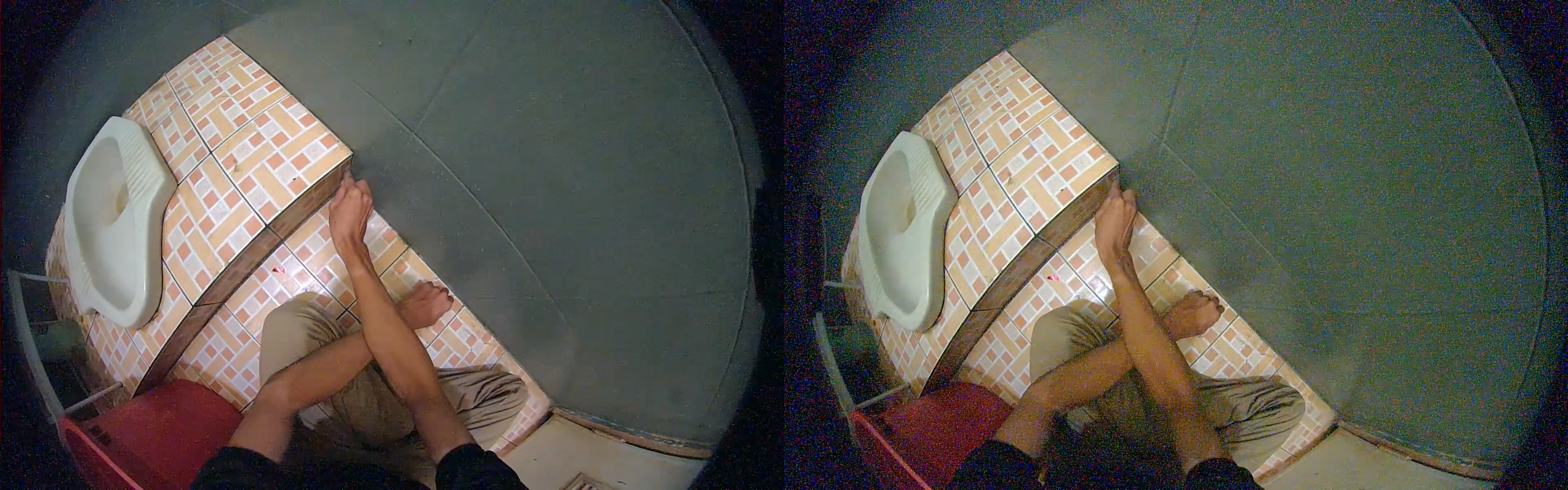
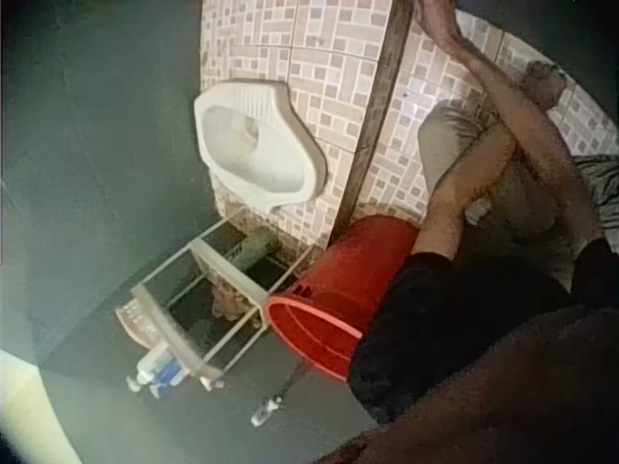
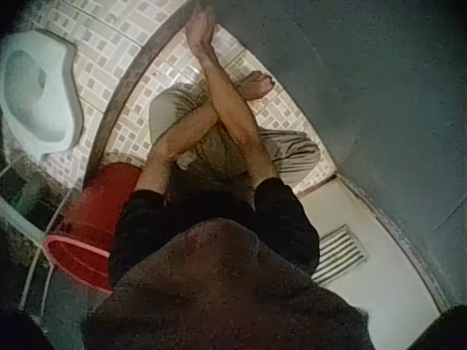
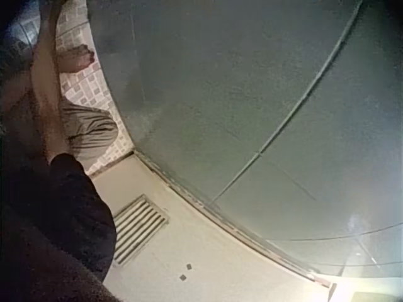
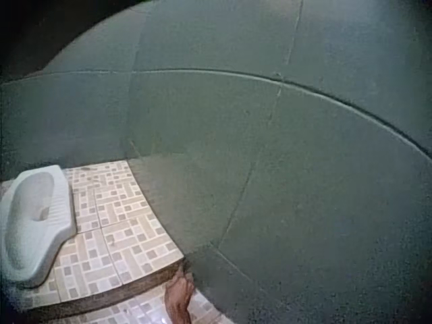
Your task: The person applies a sealant from a tube to the base of a tiled squat toilet platform and smooths the material using a small stick.
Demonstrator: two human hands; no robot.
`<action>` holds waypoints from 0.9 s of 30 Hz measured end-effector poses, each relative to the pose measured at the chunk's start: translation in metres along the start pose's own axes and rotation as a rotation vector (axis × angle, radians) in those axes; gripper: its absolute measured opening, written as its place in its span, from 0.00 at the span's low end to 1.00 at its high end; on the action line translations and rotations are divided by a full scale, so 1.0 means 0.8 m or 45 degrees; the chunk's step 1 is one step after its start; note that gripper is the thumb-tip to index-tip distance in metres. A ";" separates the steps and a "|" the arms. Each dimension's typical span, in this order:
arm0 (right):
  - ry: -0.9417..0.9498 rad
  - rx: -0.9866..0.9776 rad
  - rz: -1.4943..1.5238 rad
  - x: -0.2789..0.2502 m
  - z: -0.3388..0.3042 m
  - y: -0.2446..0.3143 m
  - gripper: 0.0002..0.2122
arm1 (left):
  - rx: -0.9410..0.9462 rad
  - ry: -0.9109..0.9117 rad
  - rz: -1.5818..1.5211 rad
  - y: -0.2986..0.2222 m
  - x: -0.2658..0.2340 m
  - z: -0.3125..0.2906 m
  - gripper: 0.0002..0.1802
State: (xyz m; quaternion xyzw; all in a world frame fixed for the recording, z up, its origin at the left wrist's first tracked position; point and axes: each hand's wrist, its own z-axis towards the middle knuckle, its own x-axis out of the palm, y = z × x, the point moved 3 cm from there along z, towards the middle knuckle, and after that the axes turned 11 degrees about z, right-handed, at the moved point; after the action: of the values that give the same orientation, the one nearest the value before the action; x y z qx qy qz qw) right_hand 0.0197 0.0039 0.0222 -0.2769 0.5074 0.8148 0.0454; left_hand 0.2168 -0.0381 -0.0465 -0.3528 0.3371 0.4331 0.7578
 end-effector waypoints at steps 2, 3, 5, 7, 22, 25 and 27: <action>-0.004 -0.034 0.001 -0.001 -0.002 0.001 0.15 | 0.044 0.081 -0.051 -0.008 -0.005 -0.004 0.03; -0.007 -0.067 0.003 -0.001 -0.004 0.001 0.14 | 0.041 0.081 -0.052 -0.008 0.002 -0.005 0.03; -0.011 -0.030 0.010 -0.003 0.003 0.000 0.14 | -0.031 0.260 -0.003 -0.003 0.013 -0.006 0.04; -0.018 0.010 0.018 -0.004 0.002 0.002 0.14 | -0.002 0.203 -0.013 -0.001 0.012 -0.007 0.04; -0.005 -0.007 0.145 -0.014 -0.006 0.013 0.15 | -0.077 0.288 -0.038 -0.008 0.001 -0.001 0.05; -0.071 -0.070 0.044 -0.008 0.001 0.018 0.15 | -0.091 0.029 -0.036 -0.003 0.012 -0.008 0.04; -0.049 -0.053 0.133 -0.010 -0.006 0.022 0.15 | -0.087 -0.175 -0.041 -0.006 0.004 -0.006 0.04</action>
State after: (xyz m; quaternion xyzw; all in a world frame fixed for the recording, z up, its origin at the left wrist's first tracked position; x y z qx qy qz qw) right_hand 0.0224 -0.0069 0.0385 -0.2353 0.5031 0.8315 0.0066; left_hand 0.2212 -0.0425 -0.0504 -0.3534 0.2635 0.4554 0.7735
